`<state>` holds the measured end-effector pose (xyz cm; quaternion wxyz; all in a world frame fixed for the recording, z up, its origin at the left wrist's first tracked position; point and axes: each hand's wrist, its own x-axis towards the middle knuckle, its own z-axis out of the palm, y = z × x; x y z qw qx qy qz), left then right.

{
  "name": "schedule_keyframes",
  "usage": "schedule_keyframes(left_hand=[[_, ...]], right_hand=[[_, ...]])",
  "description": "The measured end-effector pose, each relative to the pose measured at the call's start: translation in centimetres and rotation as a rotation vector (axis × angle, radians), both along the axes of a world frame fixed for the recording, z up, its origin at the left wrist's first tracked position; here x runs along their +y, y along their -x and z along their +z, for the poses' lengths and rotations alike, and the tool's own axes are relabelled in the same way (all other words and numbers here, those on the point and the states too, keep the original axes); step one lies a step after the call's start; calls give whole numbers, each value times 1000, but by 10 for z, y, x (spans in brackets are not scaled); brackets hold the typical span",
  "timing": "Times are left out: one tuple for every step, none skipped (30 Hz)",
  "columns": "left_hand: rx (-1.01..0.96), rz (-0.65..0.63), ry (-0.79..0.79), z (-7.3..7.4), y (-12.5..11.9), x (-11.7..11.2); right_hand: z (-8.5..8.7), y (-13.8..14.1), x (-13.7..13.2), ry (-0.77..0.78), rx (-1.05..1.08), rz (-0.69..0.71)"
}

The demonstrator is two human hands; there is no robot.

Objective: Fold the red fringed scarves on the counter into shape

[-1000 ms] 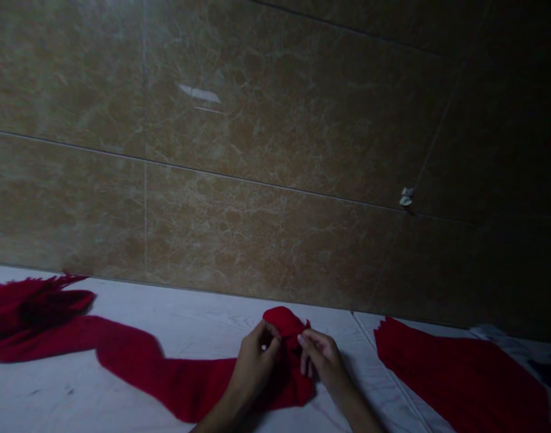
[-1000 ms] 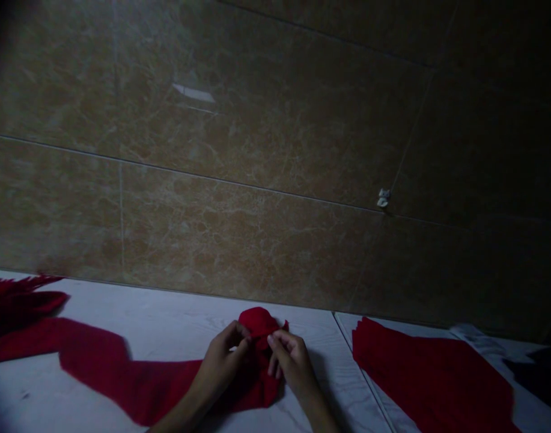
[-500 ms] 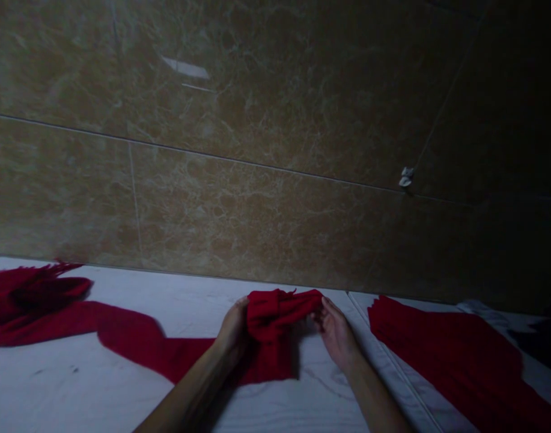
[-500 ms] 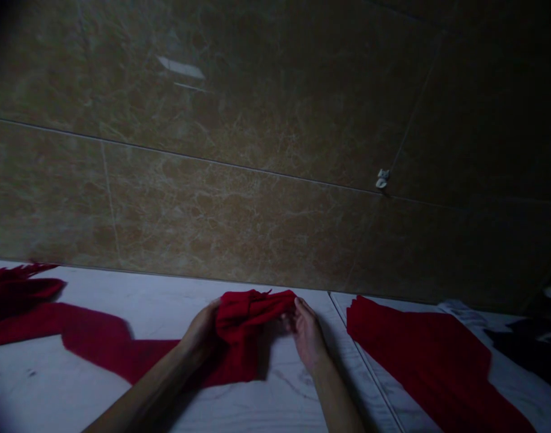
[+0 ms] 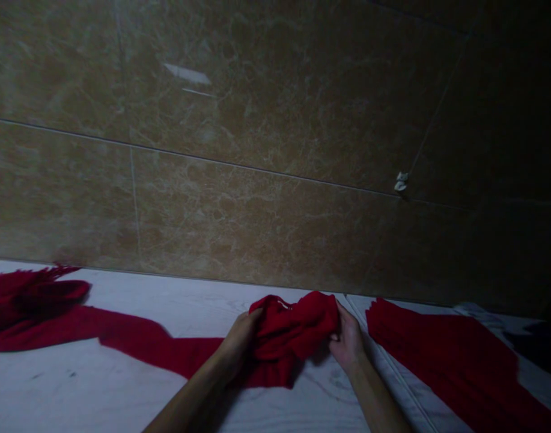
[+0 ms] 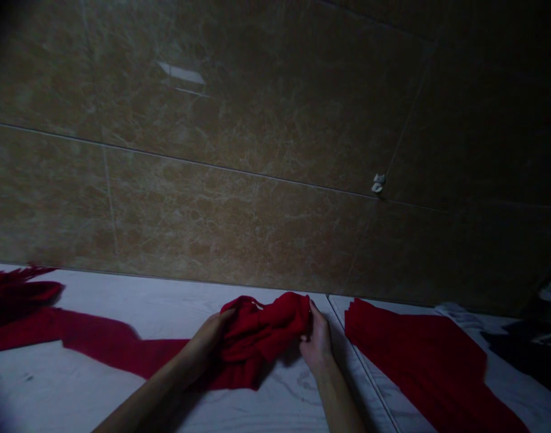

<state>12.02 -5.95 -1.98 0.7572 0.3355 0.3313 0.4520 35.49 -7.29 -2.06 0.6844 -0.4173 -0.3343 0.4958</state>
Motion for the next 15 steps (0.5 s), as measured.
schedule_keyframes(left_hand=[[-27, 16, 30, 3, 0, 1], [-58, 31, 49, 7, 1, 2], [-94, 47, 63, 12, 3, 2], [-129, 62, 79, 19, 6, 2], [-162, 71, 97, 26, 10, 2], [-188, 83, 112, 33, 15, 2], [-206, 105, 124, 40, 20, 3], [-219, 135, 130, 46, 25, 4], [-235, 168, 126, 51, 30, 5], [-259, 198, 113, 55, 35, 6], [-296, 225, 93, 59, 40, 8], [-339, 243, 77, 61, 44, 9], [-380, 248, 66, 62, 46, 10], [-419, 249, 55, 62, 47, 11], [-450, 241, 44, 61, 47, 11]], right_hand=[[2, 1, -1, 21, 37, -19], [4, 3, -1, 42, 86, -35], [6, 4, -2, 59, 142, -42], [7, 6, -3, 74, 178, -35], [9, 7, -3, 89, 200, -25], [10, 8, -3, 97, 206, -14], [10, 8, -4, 99, 200, -6], [9, 8, -4, 93, 185, -5], [7, 7, -3, 85, 164, -9], [6, 6, -3, 74, 142, -16], [4, 5, -2, 64, 121, -27], [2, 3, -1, 58, 103, -39], [0, 2, 0, 54, 88, -50], [-1, 1, 0, 49, 73, -56], [-2, 0, 1, 41, 56, -57]])
